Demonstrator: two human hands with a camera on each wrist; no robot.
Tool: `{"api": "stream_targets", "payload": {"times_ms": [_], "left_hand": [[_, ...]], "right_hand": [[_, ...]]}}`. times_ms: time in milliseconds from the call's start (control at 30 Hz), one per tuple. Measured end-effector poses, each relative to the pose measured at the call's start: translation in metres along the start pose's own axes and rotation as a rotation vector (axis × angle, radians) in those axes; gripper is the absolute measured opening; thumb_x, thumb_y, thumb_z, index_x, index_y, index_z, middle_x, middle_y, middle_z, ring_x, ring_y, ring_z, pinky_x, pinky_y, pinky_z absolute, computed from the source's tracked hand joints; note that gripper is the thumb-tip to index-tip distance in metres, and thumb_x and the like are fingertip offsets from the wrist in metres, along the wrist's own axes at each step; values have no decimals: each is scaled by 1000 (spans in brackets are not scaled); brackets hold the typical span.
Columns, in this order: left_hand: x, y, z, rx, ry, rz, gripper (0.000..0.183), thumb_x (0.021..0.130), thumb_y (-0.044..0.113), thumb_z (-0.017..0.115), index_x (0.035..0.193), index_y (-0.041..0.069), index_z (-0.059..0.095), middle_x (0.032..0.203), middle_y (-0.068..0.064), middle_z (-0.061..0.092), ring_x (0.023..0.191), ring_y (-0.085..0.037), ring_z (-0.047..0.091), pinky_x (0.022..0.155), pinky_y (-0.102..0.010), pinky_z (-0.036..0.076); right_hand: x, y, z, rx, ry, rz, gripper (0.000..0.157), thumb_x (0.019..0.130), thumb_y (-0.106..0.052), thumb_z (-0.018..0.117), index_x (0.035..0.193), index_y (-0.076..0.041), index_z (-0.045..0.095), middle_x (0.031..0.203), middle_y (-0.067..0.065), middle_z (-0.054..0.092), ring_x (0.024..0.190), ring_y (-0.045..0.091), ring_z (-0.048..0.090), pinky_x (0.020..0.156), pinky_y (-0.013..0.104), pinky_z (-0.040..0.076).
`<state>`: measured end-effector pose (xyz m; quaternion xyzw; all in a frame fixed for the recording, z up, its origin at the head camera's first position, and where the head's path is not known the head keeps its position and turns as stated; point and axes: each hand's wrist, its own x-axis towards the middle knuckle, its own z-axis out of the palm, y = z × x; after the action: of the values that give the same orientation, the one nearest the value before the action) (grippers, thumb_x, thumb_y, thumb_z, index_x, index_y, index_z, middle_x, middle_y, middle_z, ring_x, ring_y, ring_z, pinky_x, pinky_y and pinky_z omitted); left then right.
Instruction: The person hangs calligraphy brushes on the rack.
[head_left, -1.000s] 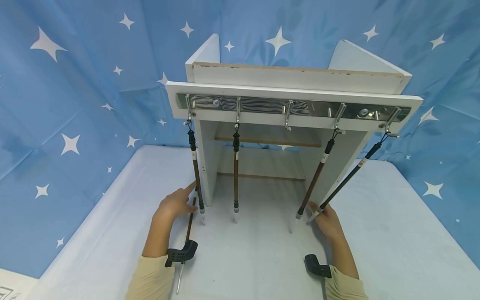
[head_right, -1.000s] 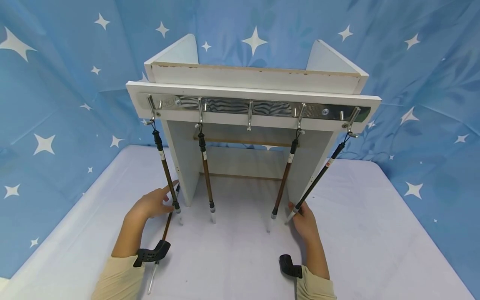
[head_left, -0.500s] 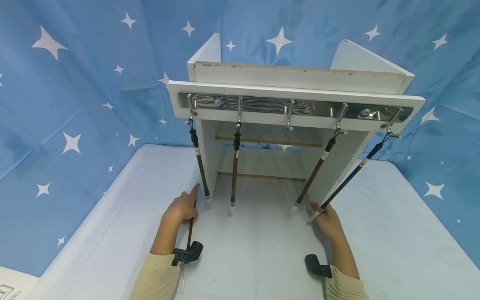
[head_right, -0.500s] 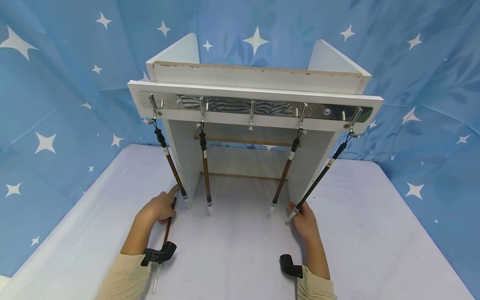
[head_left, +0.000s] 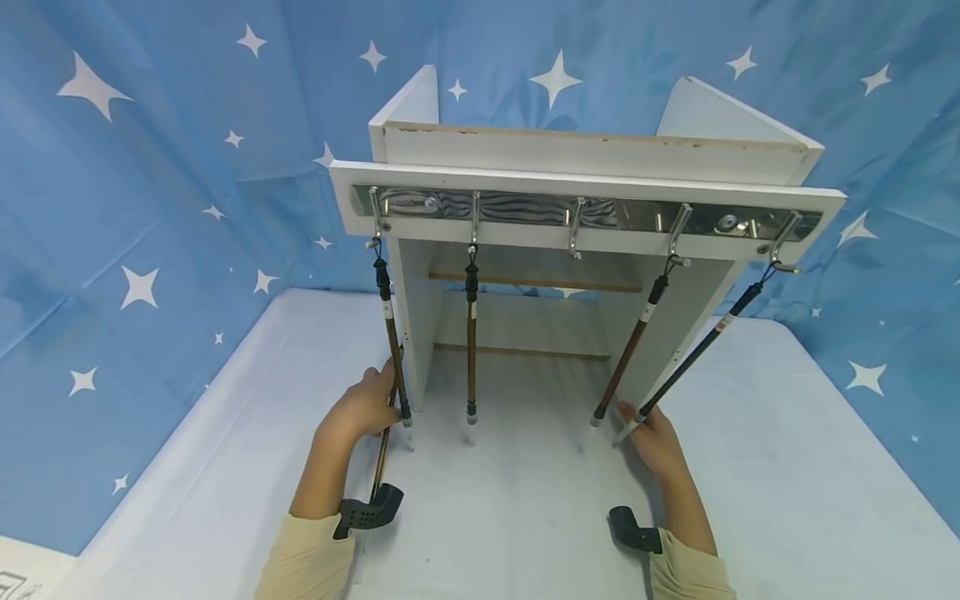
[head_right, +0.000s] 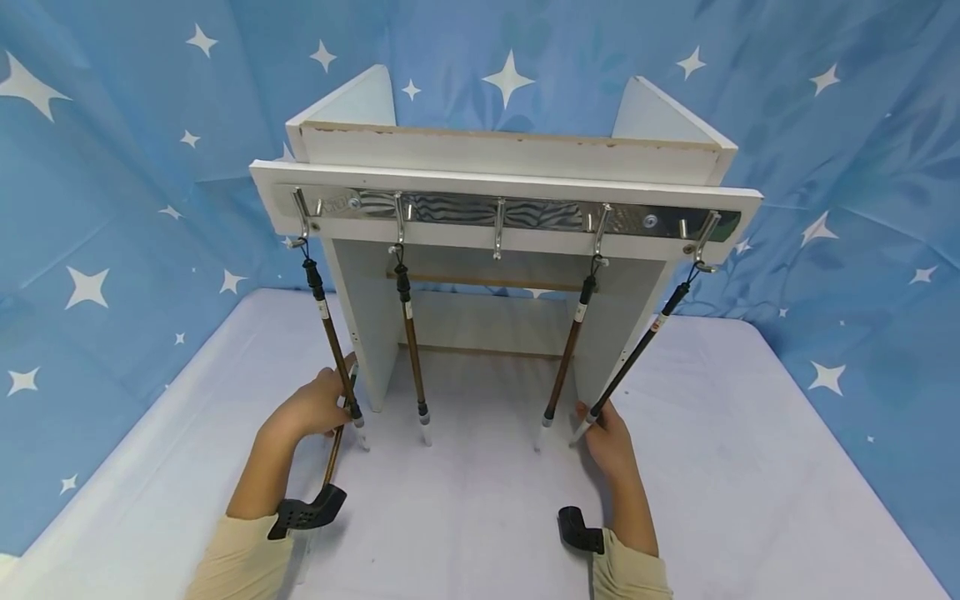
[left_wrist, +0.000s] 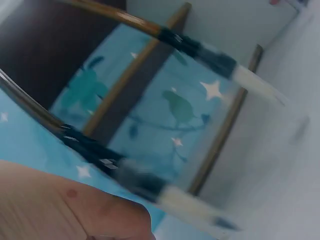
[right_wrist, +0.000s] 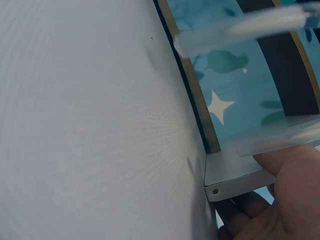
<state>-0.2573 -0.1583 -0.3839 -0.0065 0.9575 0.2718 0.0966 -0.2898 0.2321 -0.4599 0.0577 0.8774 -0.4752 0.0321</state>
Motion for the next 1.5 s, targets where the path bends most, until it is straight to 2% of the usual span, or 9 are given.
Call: {"api": "stream_targets", "payload": {"times_ms": [133, 300, 500, 667, 900, 1067, 1233, 1367, 1500], "left_hand": [[-12, 9, -12, 11, 70, 53, 82, 78, 5, 59, 146, 8, 13, 104, -22, 45, 55, -20, 47, 48, -28, 41], [-26, 18, -24, -2, 171, 116, 84, 80, 8, 55, 147, 10, 5, 108, -23, 42, 46, -16, 37, 43, -27, 36], [-39, 31, -30, -73, 311, 186, 91, 80, 8, 54, 147, 18, -7, 109, -19, 42, 57, -16, 51, 47, -26, 40], [-44, 41, -30, -146, 464, 262, 92, 81, 8, 56, 147, 20, -8, 109, -16, 42, 71, -18, 61, 51, -25, 44], [-41, 51, -23, -216, 687, 384, 92, 80, 3, 59, 147, 17, -2, 107, -17, 43, 71, -21, 62, 59, -31, 54], [-43, 56, -19, -259, 839, 511, 89, 78, -3, 60, 146, 10, 3, 105, -20, 44, 70, -25, 64, 61, -34, 56], [-45, 60, -18, -242, 991, 643, 88, 76, -11, 59, 143, 8, 5, 104, -23, 43, 73, -28, 64, 63, -33, 56], [-48, 63, -17, -292, 1045, 757, 92, 73, -15, 58, 143, 9, 4, 104, -23, 41, 72, -28, 63, 70, -17, 53], [-49, 68, -14, -370, 1020, 875, 96, 73, -15, 55, 146, 19, 3, 101, -22, 37, 71, -28, 62, 72, -8, 48]], "right_hand": [[0, -2, 0, -3, 1, -2, 65, 93, -42, 44, 145, -7, 23, 146, 23, 26, 135, 42, 21, 107, 59, 19], [-1, -2, 0, -2, -1, -4, 64, 94, -39, 44, 145, -7, 22, 146, 23, 26, 135, 42, 21, 107, 58, 19], [-2, -1, 0, -7, 2, -5, 65, 94, -41, 43, 144, -6, 23, 145, 24, 26, 134, 42, 22, 107, 57, 19], [-2, 1, 0, -1, 3, 8, 67, 93, -44, 43, 144, -5, 23, 146, 24, 26, 135, 42, 21, 108, 58, 18], [-1, 1, 0, 9, 4, 2, 66, 93, -42, 44, 144, -6, 23, 146, 23, 26, 135, 42, 21, 108, 58, 19], [-1, -1, 0, 9, 8, 5, 65, 94, -40, 44, 145, -8, 22, 146, 22, 25, 135, 42, 20, 108, 58, 18], [-1, -4, -1, 17, 6, 17, 66, 94, -40, 44, 146, -9, 19, 147, 22, 24, 135, 42, 19, 108, 58, 16], [0, -4, -1, 24, 1, 15, 66, 94, -39, 44, 146, -8, 18, 147, 23, 24, 136, 42, 19, 109, 58, 15], [0, -2, -1, 19, 0, 4, 68, 93, -43, 44, 146, -8, 20, 146, 23, 25, 136, 42, 19, 109, 57, 16]]}}
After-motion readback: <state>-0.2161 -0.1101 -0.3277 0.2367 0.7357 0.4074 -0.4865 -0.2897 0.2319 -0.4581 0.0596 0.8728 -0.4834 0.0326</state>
